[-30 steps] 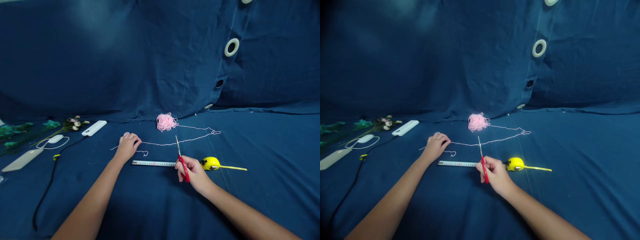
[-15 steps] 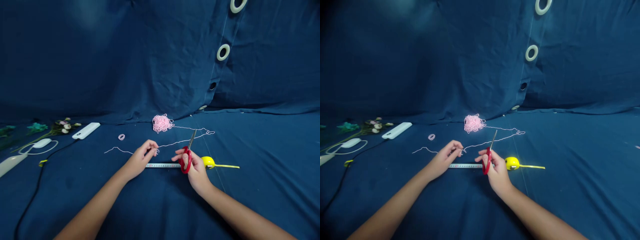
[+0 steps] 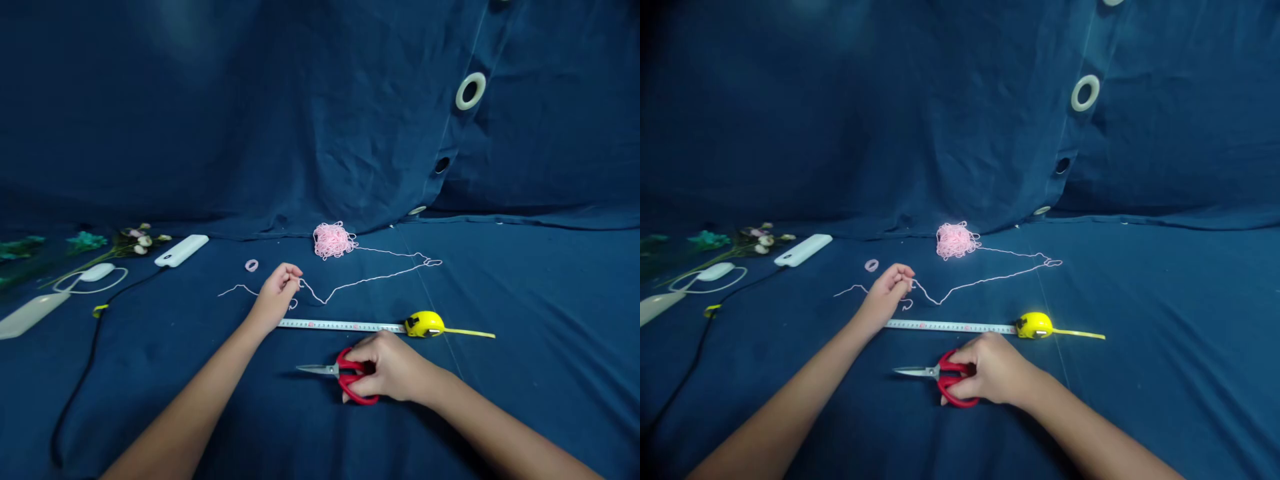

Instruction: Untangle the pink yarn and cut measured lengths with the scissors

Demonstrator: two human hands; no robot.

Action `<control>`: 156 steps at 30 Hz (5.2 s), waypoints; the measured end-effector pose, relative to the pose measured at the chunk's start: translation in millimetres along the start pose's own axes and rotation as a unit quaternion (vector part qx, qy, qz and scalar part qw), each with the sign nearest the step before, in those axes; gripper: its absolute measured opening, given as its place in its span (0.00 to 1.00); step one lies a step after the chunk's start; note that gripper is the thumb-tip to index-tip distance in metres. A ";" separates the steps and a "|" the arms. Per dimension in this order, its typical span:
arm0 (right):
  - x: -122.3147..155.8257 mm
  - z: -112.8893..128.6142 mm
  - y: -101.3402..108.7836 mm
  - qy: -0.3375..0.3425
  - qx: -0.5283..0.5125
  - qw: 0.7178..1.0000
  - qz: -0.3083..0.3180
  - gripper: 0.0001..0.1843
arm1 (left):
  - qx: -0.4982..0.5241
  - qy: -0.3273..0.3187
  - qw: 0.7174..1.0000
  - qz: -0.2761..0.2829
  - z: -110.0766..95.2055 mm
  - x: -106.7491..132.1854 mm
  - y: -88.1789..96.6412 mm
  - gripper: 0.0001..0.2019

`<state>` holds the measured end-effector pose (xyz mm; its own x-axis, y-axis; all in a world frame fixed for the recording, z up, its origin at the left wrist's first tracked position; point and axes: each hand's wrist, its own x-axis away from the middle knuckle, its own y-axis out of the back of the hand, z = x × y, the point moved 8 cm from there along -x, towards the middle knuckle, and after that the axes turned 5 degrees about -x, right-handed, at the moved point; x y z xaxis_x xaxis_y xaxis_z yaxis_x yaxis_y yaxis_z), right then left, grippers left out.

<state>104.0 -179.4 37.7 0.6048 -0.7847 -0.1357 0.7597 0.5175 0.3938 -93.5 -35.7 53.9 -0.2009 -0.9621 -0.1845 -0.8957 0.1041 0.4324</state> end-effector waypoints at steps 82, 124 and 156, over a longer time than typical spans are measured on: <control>20.7 28.7 100.7 -0.004 0.262 0.954 -0.147 0.26 | -0.096 -0.020 0.988 0.121 -1.3 28.8 46.2 0.25; 44.3 -29.4 126.1 -0.101 0.396 0.839 -0.358 0.15 | -0.200 0.004 0.976 0.086 30.3 28.3 55.5 0.21; 81.3 -74.3 203.6 -0.133 0.126 0.903 -0.388 0.27 | -0.148 0.004 0.989 0.000 32.8 18.6 65.1 0.20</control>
<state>325.6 -112.5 39.3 -0.1914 -0.9491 -0.2501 0.8314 -0.2922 0.4726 -168.6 -38.5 49.7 -0.1970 -0.9643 -0.1770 -0.7404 0.0280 0.6716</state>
